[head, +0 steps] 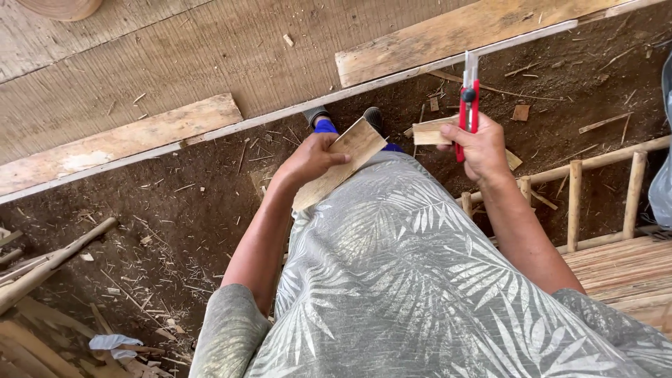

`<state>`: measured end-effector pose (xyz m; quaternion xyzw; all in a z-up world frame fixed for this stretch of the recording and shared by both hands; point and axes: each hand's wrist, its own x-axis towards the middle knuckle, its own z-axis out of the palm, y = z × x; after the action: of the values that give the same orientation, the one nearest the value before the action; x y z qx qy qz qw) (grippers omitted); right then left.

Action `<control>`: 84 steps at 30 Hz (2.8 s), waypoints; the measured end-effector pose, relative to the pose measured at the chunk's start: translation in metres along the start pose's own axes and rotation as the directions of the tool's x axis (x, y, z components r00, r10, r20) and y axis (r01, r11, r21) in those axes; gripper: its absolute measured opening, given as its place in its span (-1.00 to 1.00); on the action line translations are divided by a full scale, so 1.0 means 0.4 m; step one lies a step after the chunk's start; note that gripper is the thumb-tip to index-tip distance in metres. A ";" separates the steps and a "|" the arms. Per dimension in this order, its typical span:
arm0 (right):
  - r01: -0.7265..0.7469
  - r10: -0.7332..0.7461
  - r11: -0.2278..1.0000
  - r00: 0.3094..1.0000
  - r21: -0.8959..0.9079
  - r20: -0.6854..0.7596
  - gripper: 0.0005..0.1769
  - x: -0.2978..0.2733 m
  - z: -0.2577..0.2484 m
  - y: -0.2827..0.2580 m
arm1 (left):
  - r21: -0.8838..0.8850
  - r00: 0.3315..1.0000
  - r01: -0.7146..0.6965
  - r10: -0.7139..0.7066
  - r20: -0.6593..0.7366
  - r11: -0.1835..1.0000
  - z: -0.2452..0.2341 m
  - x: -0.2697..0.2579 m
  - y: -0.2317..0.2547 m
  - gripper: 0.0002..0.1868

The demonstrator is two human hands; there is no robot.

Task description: Cutting thin wood strips from larger pieces of wood using a utility knife on a wooden work surface.

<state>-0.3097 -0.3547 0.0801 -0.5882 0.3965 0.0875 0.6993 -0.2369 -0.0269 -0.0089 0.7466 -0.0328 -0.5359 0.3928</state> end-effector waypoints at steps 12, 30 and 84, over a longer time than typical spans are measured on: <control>-0.023 0.023 0.999 0.999 0.042 -0.022 -0.72 0.039 -0.098 0.108 | -0.612 1.000 0.026 -0.025 0.010 0.791 -0.017 0.073 -0.057 -0.78; 0.107 -0.206 0.926 0.947 -0.363 -0.247 -0.77 0.026 -0.206 0.147 | -0.548 0.982 -0.133 0.036 -0.183 0.826 -0.040 -0.028 0.060 -0.82; 0.150 -0.100 0.977 0.948 0.148 -0.303 -0.84 0.249 0.224 -0.028 | 0.721 0.572 0.014 0.586 -0.574 0.693 -0.357 0.358 -0.025 -0.73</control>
<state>-0.1958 -0.3125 0.0226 -0.5571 0.4638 -0.0797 0.6842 -0.0621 -0.0085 -0.1094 0.9693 -0.1773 -0.0364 0.1662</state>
